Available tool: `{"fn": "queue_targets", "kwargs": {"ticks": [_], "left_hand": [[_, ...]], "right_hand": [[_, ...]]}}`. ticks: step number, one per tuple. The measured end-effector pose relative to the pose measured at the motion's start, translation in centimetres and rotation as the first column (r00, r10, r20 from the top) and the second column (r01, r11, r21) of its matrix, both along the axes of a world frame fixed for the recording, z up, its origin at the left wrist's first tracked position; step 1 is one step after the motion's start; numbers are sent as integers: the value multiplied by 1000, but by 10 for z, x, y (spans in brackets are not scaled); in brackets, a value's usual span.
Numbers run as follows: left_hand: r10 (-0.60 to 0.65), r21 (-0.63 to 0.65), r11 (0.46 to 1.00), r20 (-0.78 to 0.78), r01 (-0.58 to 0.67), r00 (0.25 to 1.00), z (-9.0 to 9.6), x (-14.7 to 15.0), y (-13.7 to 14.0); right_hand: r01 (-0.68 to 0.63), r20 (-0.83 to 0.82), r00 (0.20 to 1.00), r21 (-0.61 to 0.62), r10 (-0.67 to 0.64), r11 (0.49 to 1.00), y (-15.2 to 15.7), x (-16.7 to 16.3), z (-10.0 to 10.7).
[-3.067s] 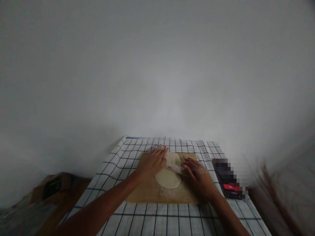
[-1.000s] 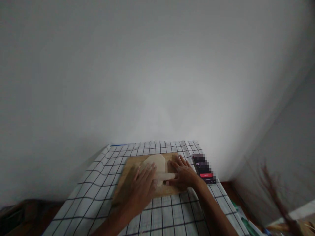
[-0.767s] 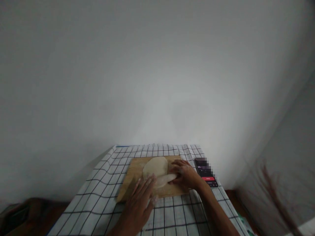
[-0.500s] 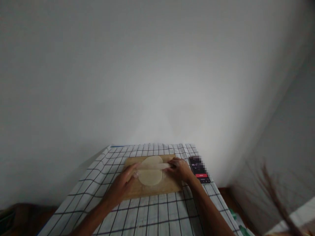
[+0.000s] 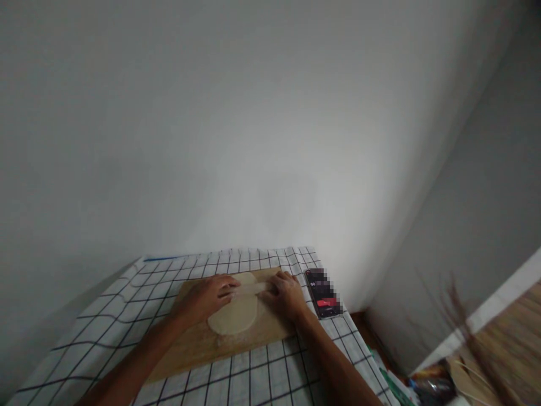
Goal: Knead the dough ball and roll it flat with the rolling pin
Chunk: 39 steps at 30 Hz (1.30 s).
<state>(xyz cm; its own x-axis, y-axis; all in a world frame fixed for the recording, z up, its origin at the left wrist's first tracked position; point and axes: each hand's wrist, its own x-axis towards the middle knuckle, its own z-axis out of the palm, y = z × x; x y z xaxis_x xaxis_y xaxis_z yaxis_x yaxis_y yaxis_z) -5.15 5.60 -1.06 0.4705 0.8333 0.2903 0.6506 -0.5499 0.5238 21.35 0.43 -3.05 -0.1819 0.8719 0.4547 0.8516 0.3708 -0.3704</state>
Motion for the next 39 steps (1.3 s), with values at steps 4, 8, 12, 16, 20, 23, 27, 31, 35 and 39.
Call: {"fn": "queue_targets", "kwargs": {"ticks": [4, 8, 12, 16, 20, 23, 27, 31, 35, 39], "left_hand": [[21, 8, 1000, 34, -21, 999, -2, -11, 10], [66, 0, 998, 144, -67, 987, -8, -12, 2], [240, -65, 971, 333, -232, 912, -13, -16, 0], [295, -22, 951, 370, -309, 881, -18, -22, 9], [203, 107, 968, 197, -227, 959, -19, -19, 10], [185, 195, 963, 18, -185, 983, -17, -12, 7], [144, 195, 972, -63, -130, 988, -15, -4, 13], [48, 117, 992, -86, -37, 995, -11, 6, 32], [-37, 49, 998, -68, 41, 997, -7, 22, 42], [-66, 13, 998, -38, 67, 997, -5, 36, 43]], "right_hand": [[-6, 32, 999, 6, 5, 1000, 0, -1, 0], [-44, 98, 994, -7, 44, 999, 0, 1, 3], [-98, 124, 987, -54, 104, 994, 3, 11, 9], [-157, 81, 983, -97, 165, 983, 2, 19, 11], [-141, -72, 988, -52, 137, 989, 1, 21, 6], [-19, -215, 977, -14, 16, 1000, 5, 23, 1], [84, -240, 967, -29, -88, 996, 10, 28, -4], [93, -217, 971, -47, -101, 995, 11, 29, -8], [95, -199, 974, -77, -109, 992, 11, 27, -10], [102, -195, 974, -97, -119, 990, 11, 25, -10]]}}
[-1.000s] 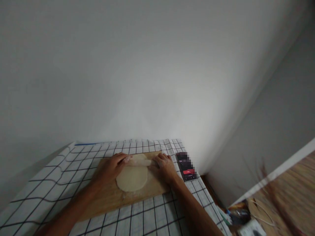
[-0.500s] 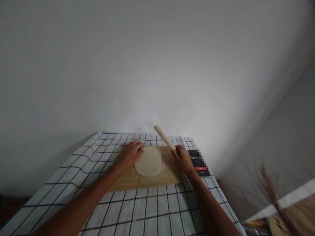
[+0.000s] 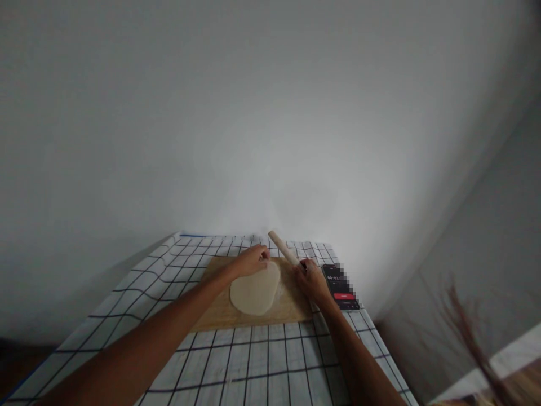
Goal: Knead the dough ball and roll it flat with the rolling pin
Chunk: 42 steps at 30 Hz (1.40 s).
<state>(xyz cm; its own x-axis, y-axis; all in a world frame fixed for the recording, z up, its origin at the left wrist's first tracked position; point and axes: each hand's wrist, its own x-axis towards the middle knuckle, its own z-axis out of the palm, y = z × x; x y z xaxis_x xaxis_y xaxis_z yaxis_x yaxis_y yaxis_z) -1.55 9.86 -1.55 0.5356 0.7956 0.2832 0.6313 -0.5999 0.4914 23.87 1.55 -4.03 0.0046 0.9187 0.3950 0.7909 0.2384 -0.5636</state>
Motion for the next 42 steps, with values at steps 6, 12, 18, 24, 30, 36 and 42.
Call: {"fn": "queue_targets", "kwargs": {"ticks": [6, 12, 18, 24, 30, 36, 42], "left_hand": [[-83, -52, 995, -23, 81, 996, 7, 7, -7], [-66, -31, 997, 36, 67, 997, 26, -4, -25], [-45, 4, 999, 75, 45, 996, 109, -14, -34], [-178, 29, 983, -117, 183, 977, 81, -44, -88], [-183, -27, 983, -108, 181, 977, 7, -79, -131], [50, 150, 987, 83, -62, 995, 28, -67, -120], [94, 400, 895, 264, -197, 960, 73, -49, -109]], "right_hand": [[15, -16, 1000, -16, -15, 1000, 0, 1, 1], [16, -21, 1000, -28, -17, 999, 2, 1, 2], [15, -21, 1000, -34, -16, 999, 1, -1, 3], [13, -45, 999, -2, -13, 1000, 1, 2, 2], [-33, -80, 996, 33, 36, 999, 0, 2, 5], [-133, -82, 987, 105, 142, 986, -14, 1, 30], [-309, 259, 910, -91, 323, 947, -31, -6, 64]]}}
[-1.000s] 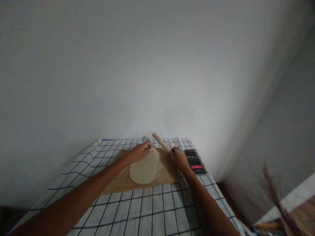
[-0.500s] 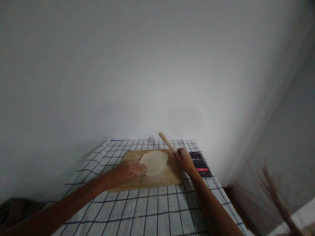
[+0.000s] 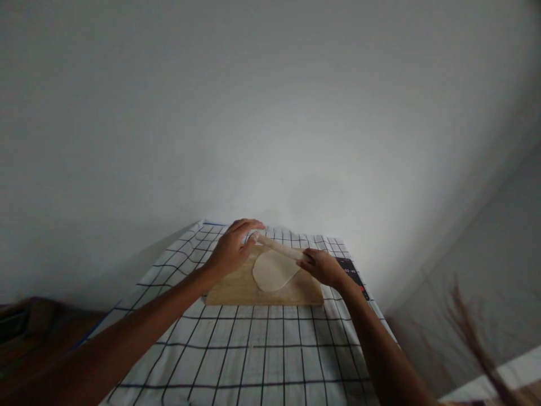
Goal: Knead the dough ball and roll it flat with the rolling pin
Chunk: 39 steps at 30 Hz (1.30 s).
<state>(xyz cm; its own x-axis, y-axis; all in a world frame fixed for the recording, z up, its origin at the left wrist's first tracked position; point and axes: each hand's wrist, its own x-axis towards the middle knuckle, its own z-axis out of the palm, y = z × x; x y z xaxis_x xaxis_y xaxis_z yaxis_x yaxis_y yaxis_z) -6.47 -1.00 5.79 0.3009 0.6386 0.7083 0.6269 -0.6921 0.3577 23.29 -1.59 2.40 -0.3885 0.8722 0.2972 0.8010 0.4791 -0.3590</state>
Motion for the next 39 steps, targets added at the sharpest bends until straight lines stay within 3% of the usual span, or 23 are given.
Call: {"fn": "queue_targets", "kwargs": {"ticks": [2, 5, 8, 11, 14, 16, 20, 24, 28, 34, 39], "left_hand": [[-39, -46, 998, -60, 36, 997, -6, 7, 0], [-84, -125, 990, -183, 62, 980, -35, 15, -5], [-69, -128, 991, -316, 29, 946, -66, 19, -11], [-13, -83, 996, -428, -25, 904, -79, 21, -14], [66, -30, 995, -481, -92, 874, -78, 27, -3], [132, -17, 987, -501, -162, 855, -78, 33, 12], [232, -54, 952, -520, -303, 822, -83, 42, 43], [266, -105, 924, -516, -368, 814, -88, 43, 50], [270, -42, 942, -499, -334, 824, -89, 42, 31], [167, -22, 980, -462, -200, 871, -77, 40, -8], [84, -9, 995, -445, -98, 892, -76, 31, -37]], "right_hand": [[-25, 86, 996, -20, 27, 999, -16, -6, 2], [-84, 115, 990, -19, 86, 996, -47, -13, -7], [-45, 139, 990, 28, 40, 999, -70, -20, -25], [56, 153, 985, 137, -77, 989, -69, -24, -38], [196, 176, 956, 212, -234, 958, -45, -23, -40], [245, 209, 936, 194, -284, 950, -22, -21, -38], [235, 232, 937, 128, -260, 963, 27, -17, -32], [180, 245, 948, 121, -205, 976, 51, -15, -32], [146, 259, 950, 124, -174, 982, 35, -12, -43], [126, 162, 974, 198, -159, 972, -25, -13, -53], [112, 96, 987, 156, -128, 981, -68, -21, -49]]}}
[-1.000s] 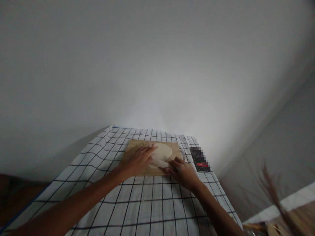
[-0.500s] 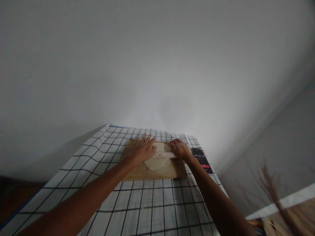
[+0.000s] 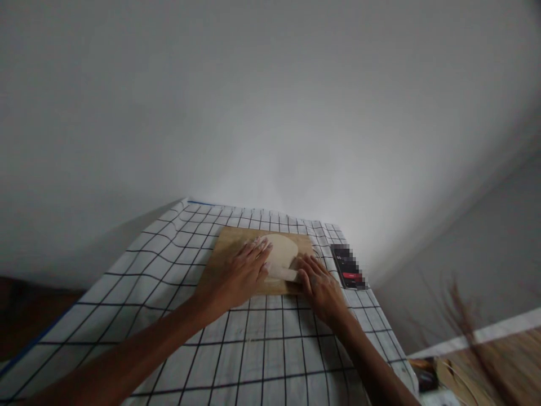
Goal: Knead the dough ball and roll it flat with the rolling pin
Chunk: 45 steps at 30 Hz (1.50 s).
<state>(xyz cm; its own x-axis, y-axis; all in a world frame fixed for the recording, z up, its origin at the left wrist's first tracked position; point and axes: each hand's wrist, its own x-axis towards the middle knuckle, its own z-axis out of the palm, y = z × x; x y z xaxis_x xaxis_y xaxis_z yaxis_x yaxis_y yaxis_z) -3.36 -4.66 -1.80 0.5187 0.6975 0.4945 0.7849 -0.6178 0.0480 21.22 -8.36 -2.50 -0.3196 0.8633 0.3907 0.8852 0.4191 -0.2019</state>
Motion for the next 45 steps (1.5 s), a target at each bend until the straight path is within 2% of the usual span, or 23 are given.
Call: {"fn": "queue_targets", "kwargs": {"ticks": [5, 9, 13, 18, 23, 27, 31, 39, 42, 45], "left_hand": [[-57, 19, 998, -28, 57, 998, -10, -14, -35], [-61, 17, 998, -36, 62, 997, -17, -20, -50], [-37, -18, 999, -18, 37, 999, -15, -17, -39], [-20, -54, 998, -43, 18, 999, -6, -12, -10], [83, -94, 991, -85, -91, 993, -2, -3, 21], [136, -76, 987, -89, -142, 987, -3, 3, 36], [139, -46, 989, -47, -141, 989, -6, 2, 33], [32, -48, 998, 9, -32, 999, -14, -5, 7], [54, -50, 997, 24, -52, 998, -13, -4, 3], [107, -66, 992, 4, -107, 994, -11, -1, 8]], "right_hand": [[-9, -5, 1000, -3, 9, 1000, -27, -1, -6], [-40, -6, 999, -7, 40, 999, -28, 0, -9], [-16, 4, 1000, -43, 16, 999, -18, -3, -1], [34, 67, 997, -16, -33, 999, 4, -6, 5], [69, 74, 995, -22, -67, 997, 33, -7, 6], [118, 77, 990, -30, -116, 993, 50, -9, 7], [141, 75, 987, -8, -140, 990, 46, -11, 5], [114, 39, 993, -14, -114, 993, 4, -14, -2], [94, 49, 994, -11, -94, 995, 14, -12, -1], [78, 56, 995, -5, -78, 997, 44, -9, 2]]}}
